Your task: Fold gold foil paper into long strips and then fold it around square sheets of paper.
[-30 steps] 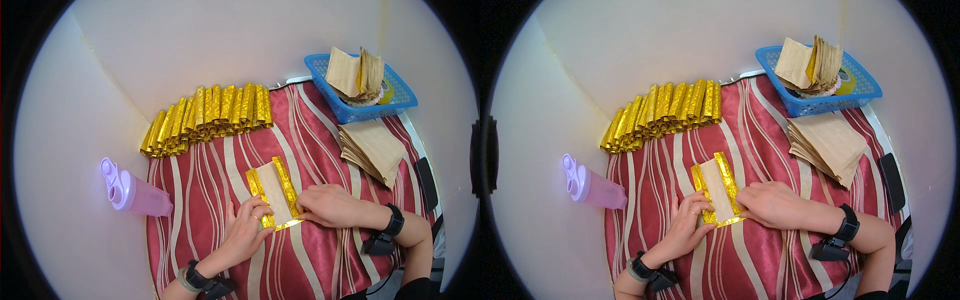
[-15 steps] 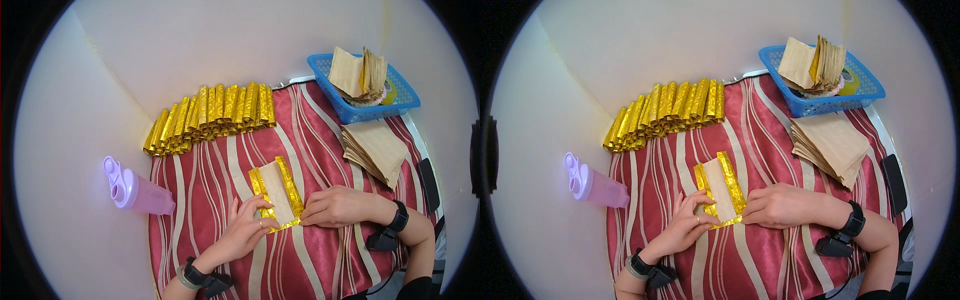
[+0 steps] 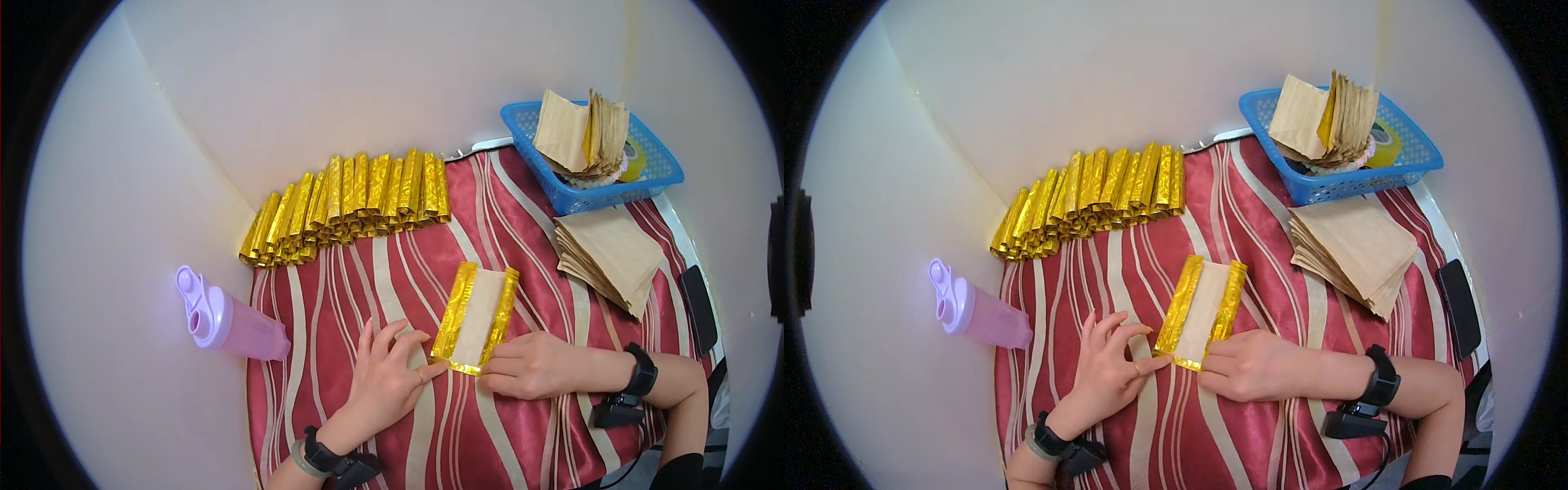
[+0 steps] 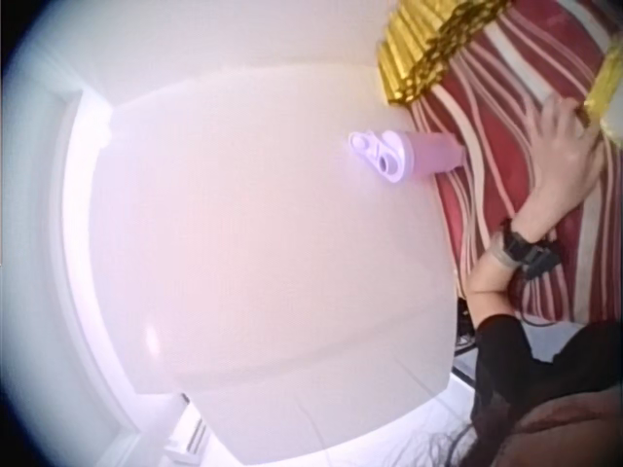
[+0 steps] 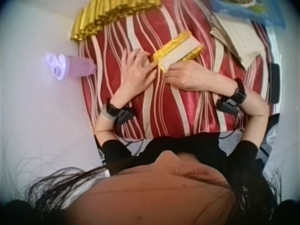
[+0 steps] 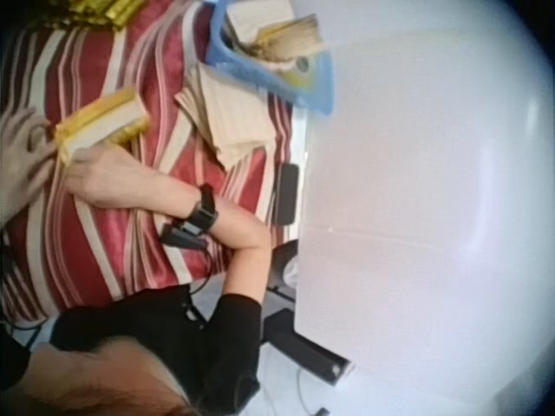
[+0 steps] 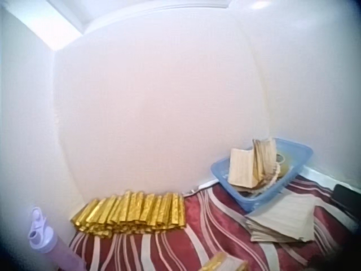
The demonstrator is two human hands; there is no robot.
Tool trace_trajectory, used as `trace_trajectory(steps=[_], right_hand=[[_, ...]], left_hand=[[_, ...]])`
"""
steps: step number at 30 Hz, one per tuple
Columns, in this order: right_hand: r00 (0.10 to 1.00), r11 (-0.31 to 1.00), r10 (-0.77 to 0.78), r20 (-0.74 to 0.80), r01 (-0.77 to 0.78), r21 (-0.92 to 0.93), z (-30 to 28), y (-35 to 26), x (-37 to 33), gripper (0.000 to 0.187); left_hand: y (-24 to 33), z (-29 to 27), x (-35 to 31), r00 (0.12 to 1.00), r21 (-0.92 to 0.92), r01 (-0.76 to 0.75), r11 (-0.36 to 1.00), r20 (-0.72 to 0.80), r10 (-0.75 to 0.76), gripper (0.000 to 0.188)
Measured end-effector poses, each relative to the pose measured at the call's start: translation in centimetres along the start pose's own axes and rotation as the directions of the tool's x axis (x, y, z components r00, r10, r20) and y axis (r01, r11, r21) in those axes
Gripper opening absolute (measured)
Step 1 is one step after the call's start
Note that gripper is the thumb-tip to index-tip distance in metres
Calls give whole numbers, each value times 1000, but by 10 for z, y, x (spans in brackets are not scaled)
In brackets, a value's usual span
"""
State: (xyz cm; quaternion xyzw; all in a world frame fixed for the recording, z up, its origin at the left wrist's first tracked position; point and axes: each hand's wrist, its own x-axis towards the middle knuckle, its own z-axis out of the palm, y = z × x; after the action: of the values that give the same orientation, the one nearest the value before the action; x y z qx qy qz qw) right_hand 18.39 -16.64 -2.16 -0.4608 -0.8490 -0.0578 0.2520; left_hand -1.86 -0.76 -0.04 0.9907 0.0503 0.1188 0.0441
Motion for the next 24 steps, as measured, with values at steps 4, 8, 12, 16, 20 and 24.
trace_trajectory(steps=[4, 8, 12, 16, 20, 24], right_hand=[[998, 990, -46, 36, 40, 139, 2, -9, 10, 19], [997, 980, -58, 53, 46, 196, 5, -19, 12, 23], [996, 922, 4, 85, -36, 384, 0, -22, 10, 31], [941, 875, 83, 329, -227, 427, -26, -10, 18, 37], [974, 899, 184, 130, -221, 377, -21, 5, 14, 51], [957, 968, 136, 255, -183, 173, -13, 8, 2, 73]], left_hand=[[13, 2, 3, 1000, 97, 15, 995, -9, -14, 32], [24, 7, 4, 997, 106, 82, 991, -18, -81, 41], [22, 14, 3, 995, 81, 94, 992, 25, -96, 50], [13, 14, 4, 998, -65, 7, 998, 60, -3, 47], [1, 19, 4, 988, -144, -96, 985, 107, 112, 41], [-2, 15, 4, 994, -125, -65, 990, 76, 74, 36]])
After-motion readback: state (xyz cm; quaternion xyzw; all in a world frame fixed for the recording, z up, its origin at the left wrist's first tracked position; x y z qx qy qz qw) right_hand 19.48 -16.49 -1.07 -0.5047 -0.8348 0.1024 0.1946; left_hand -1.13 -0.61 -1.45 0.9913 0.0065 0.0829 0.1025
